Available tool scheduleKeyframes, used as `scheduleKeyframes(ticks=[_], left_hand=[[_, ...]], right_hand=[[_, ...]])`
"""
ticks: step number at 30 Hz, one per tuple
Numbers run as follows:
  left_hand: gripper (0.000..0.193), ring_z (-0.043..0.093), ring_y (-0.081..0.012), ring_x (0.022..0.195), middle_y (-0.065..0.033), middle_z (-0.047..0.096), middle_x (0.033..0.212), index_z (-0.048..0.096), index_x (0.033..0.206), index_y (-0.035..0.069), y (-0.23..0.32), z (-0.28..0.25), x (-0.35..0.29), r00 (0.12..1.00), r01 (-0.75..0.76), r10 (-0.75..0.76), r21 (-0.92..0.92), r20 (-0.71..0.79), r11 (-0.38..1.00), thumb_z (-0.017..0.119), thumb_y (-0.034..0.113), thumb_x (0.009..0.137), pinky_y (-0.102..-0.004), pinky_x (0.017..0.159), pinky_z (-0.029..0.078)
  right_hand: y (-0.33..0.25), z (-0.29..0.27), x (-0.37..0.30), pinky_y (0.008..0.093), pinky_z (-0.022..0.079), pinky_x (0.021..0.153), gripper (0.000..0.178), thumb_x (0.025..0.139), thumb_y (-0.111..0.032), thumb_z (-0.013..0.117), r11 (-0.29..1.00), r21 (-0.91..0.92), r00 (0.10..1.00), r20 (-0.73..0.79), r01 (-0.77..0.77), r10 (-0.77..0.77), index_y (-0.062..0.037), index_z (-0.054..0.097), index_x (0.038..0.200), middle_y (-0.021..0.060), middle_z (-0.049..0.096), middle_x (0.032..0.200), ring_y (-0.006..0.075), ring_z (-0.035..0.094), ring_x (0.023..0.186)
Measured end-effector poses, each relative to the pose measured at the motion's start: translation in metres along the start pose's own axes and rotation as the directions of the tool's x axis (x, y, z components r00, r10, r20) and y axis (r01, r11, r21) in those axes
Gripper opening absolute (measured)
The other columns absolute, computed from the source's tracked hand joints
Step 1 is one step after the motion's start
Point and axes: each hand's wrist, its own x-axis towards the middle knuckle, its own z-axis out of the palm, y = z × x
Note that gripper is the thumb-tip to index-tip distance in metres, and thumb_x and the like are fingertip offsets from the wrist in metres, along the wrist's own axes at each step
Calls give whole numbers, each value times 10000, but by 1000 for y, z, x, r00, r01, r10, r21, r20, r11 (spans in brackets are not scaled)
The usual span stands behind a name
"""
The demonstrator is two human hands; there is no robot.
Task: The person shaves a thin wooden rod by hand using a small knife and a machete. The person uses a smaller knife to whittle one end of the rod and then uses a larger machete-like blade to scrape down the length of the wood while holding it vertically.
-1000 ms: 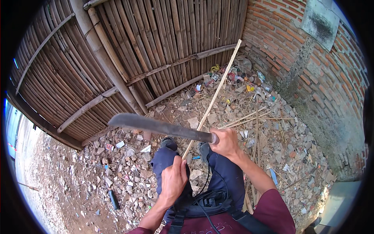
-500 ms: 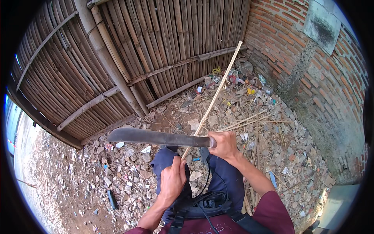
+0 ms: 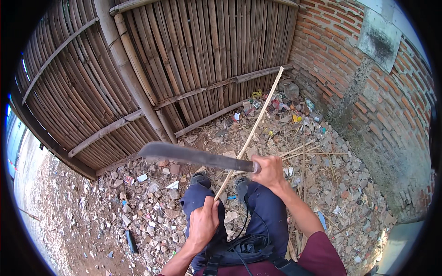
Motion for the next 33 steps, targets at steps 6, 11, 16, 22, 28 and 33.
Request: scheduleKeyframes(ticks=[6, 11, 16, 22, 28, 33], left_hand=[[183, 617, -497, 583, -256, 596, 625, 517, 979, 52, -11, -7, -14, 999, 19, -19, 15, 44, 1000, 601, 166, 1095, -582, 516, 436], [189, 622, -500, 587, -256, 606, 629, 515, 975, 52, -8, -5, -1, 999, 19, -19, 5, 34, 1000, 596, 171, 1097, -581, 513, 438], [196, 620, -501, 585, -255, 600, 621, 510, 970, 50, -9, -3, -5, 999, 14, -14, 15, 31, 1000, 596, 172, 1097, -588, 506, 432], [233, 582, -513, 581, -268, 545, 636, 477, 910, 32, -16, -11, -30, 996, 55, -54, -20, 64, 998, 613, 114, 1080, -533, 486, 388], [234, 579, -507, 585, -270, 532, 632, 484, 903, 25, -21, -14, -29, 993, 100, -97, -44, 67, 994, 608, 113, 1081, -533, 501, 387], [249, 576, -511, 575, -263, 523, 607, 478, 888, 27, -18, -21, -40, 990, 109, -105, -40, 90, 993, 615, 115, 1077, -531, 494, 388]], right_hand=[[63, -21, 35, 437, 552, 582, 134, 812, -141, 769, 936, 46, 934, -72, -349, 351, -64, 792, 919, 126, 684, 611, 302, 702, 548], [24, 4, 6, 421, 543, 559, 127, 749, -158, 776, 996, 72, 998, -33, -44, 47, -102, 772, 862, 117, 684, 608, 297, 698, 545], [35, -8, 21, 408, 528, 535, 154, 715, -135, 743, 995, -84, 999, 10, 46, -45, -137, 778, 865, 88, 670, 590, 258, 670, 513], [105, -16, 53, 419, 530, 542, 63, 762, -116, 725, 973, -51, 955, -209, -225, 210, -117, 765, 811, 97, 665, 589, 277, 675, 530], [57, 7, 27, 413, 532, 527, 107, 729, -141, 732, 999, -23, 998, -61, 32, -33, -133, 780, 823, 79, 661, 571, 269, 672, 510], [85, 7, 41, 366, 507, 500, 57, 742, -160, 756, 995, 3, 995, -5, 101, -101, -140, 775, 791, 30, 660, 557, 190, 637, 480]])
